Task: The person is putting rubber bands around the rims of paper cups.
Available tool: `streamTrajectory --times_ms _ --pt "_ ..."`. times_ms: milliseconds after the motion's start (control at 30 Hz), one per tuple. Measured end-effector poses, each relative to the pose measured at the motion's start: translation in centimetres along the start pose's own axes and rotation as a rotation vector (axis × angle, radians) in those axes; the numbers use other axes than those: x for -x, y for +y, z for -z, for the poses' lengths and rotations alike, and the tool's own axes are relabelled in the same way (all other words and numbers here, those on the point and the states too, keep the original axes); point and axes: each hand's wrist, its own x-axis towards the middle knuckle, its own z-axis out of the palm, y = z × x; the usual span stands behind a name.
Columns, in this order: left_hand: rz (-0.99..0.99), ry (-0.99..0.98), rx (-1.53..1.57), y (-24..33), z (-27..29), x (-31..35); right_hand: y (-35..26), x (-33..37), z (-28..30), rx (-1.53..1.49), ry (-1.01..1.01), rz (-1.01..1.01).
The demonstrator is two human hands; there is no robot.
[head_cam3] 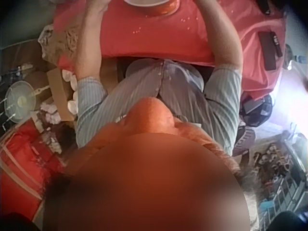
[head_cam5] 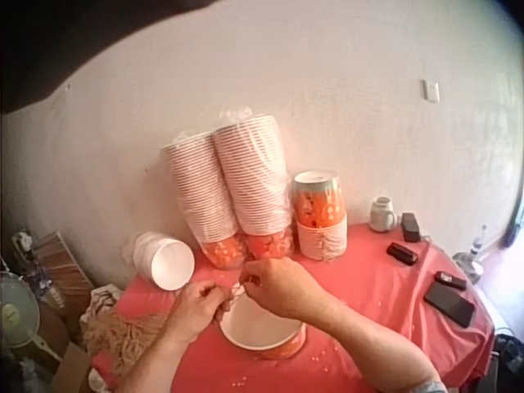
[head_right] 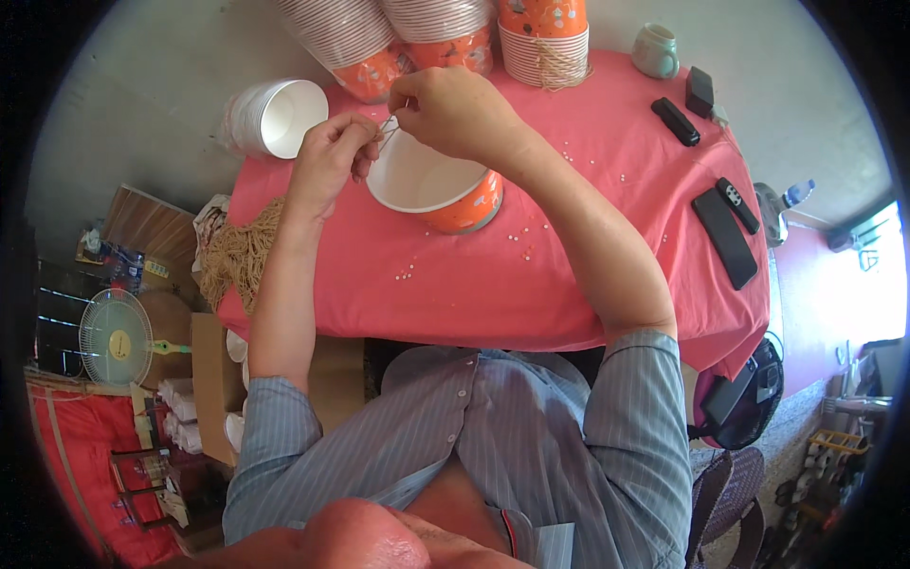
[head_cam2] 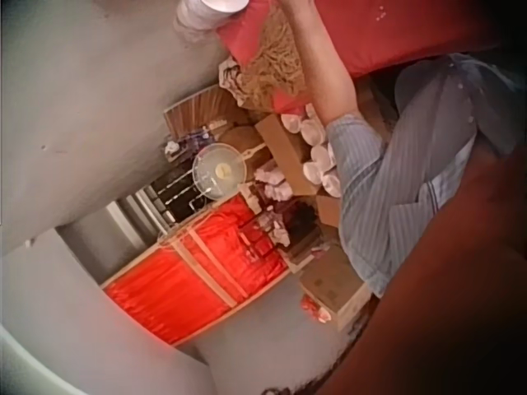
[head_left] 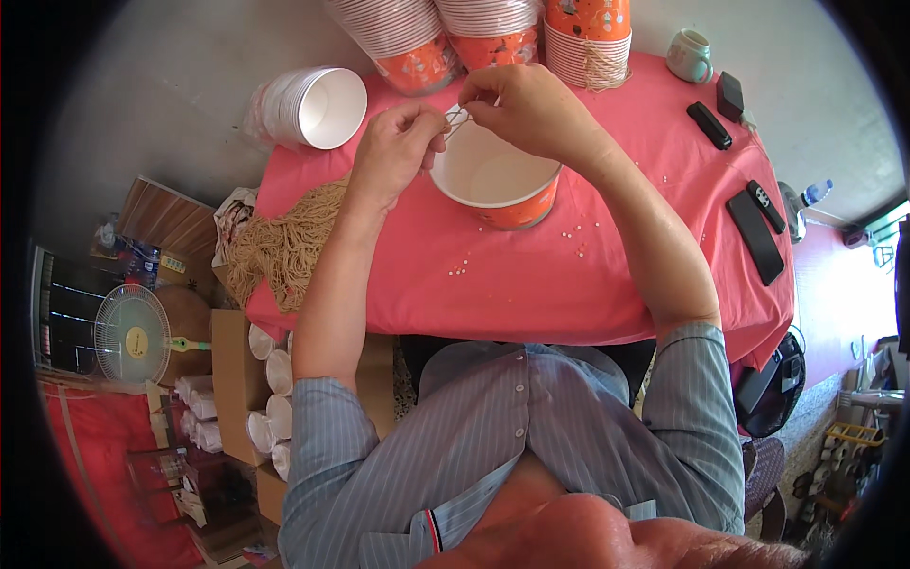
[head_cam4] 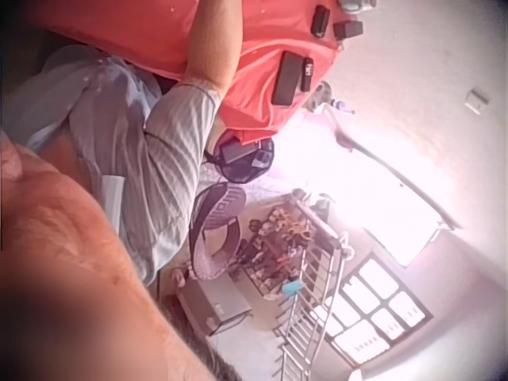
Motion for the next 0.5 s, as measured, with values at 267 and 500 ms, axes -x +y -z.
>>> streamTrajectory --times_ms 267,500 --pt "-0.035 -0.039 -0.183 0.1 0.3 -0.1 0.1 -0.1 -0.5 0.021 -0.026 0.016" --pt "-0.11 -0.058 -0.34 0.3 0.0 0.2 -1.6 0.0 0.9 -0.248 -0.245 -0.255"
